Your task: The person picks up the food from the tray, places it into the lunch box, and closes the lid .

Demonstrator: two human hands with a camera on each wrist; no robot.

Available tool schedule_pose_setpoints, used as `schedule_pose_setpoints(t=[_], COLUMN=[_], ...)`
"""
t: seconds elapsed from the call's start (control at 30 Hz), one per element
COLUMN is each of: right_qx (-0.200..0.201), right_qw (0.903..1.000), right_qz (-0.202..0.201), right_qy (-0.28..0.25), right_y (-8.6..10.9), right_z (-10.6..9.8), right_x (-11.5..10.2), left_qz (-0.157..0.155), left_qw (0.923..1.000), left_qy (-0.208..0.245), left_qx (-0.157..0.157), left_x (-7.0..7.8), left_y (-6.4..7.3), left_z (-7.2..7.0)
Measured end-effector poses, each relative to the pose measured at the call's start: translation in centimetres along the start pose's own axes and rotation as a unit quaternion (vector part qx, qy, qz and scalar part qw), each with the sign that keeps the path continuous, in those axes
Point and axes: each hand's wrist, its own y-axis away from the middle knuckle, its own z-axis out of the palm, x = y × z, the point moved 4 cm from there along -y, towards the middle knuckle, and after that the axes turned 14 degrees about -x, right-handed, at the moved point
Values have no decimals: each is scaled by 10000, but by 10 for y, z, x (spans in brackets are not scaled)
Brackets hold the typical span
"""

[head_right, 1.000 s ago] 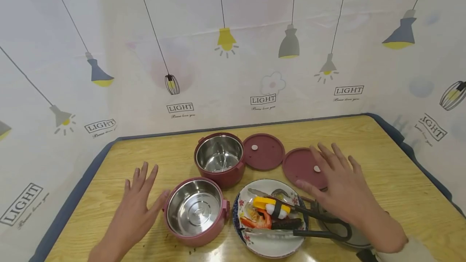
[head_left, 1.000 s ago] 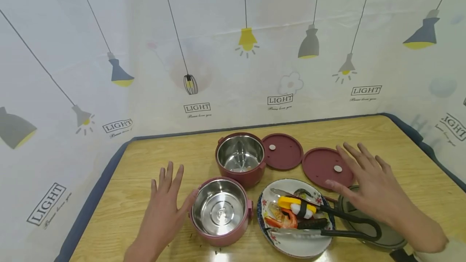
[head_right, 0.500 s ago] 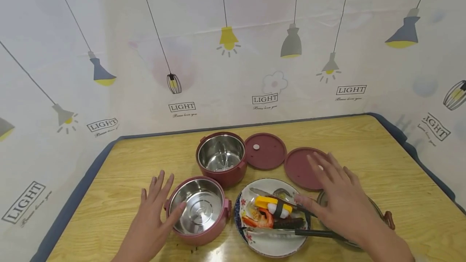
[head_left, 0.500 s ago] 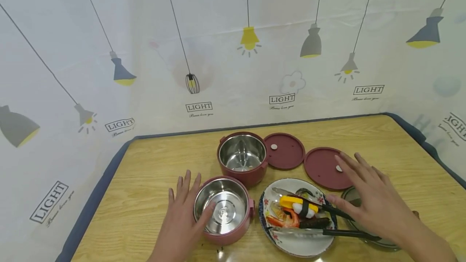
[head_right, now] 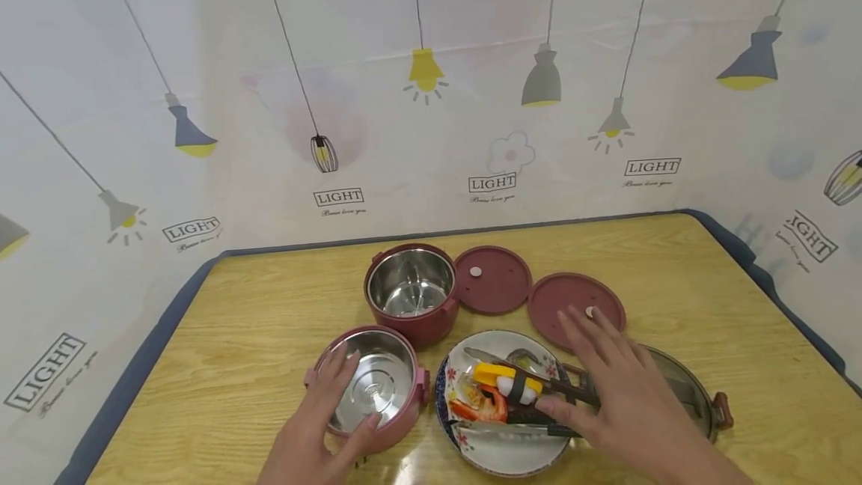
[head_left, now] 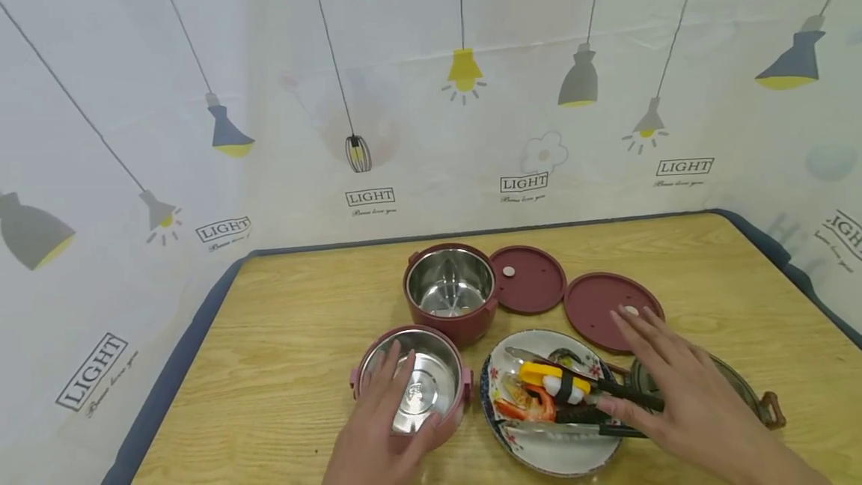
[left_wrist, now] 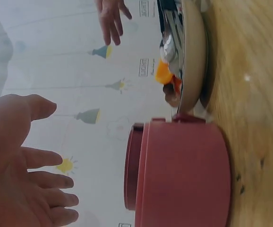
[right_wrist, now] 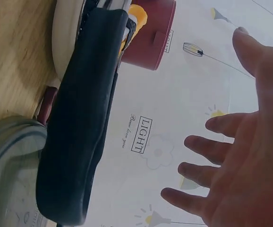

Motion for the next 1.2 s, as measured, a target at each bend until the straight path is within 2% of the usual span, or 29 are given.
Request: schedule_pose_setpoints(t=[0.07,0.17,0.27,0.3,0.37,0.43,0.5,0.57,0.63,0.83,1.0,1.13,1.2], right_qx=[4,67,12,-7,-124,-209,-235,-231,-226,-237,-385,-461,-494], right_qw=[10000,9999,9999,9999,9999,9998,9997,9997,9997,9996,9992,9989,9987], right_qz=[-27,-121,-127,-121,-62,-11,-11,-40,-63,-102,25,77,79], right_qy=[6,34,57,62,39,23,26,45,67,69,66,31,27], right_y=[2,5,9,10,11,12,13,14,15,17,16,16,15], right_z=[1,4,7,8,11,13,14,16,18,23,29,32,34], right_x=[-1,-4,-5,-5,-5,-4,-5,-5,-4,-3,-2,-2,-2], left_qz=[19,-375,-483,-384,49,589,951,1109,1123,816,501,404,347], left_qw=[9999,9975,9950,9954,9952,9908,9861,9818,9796,9775,9674,9588,9608], left_qy=[115,564,868,873,867,888,953,1302,1541,1943,2336,2487,2305], left_qx=[34,-184,-88,42,458,831,970,827,626,-11,-836,-1311,-1500], left_x=[7,13,17,18,20,22,24,26,28,31,28,24,23], left_y=[1,3,4,4,6,8,10,11,11,10,7,3,1], left_z=[1,1,0,0,0,3,7,14,21,38,48,58,63])
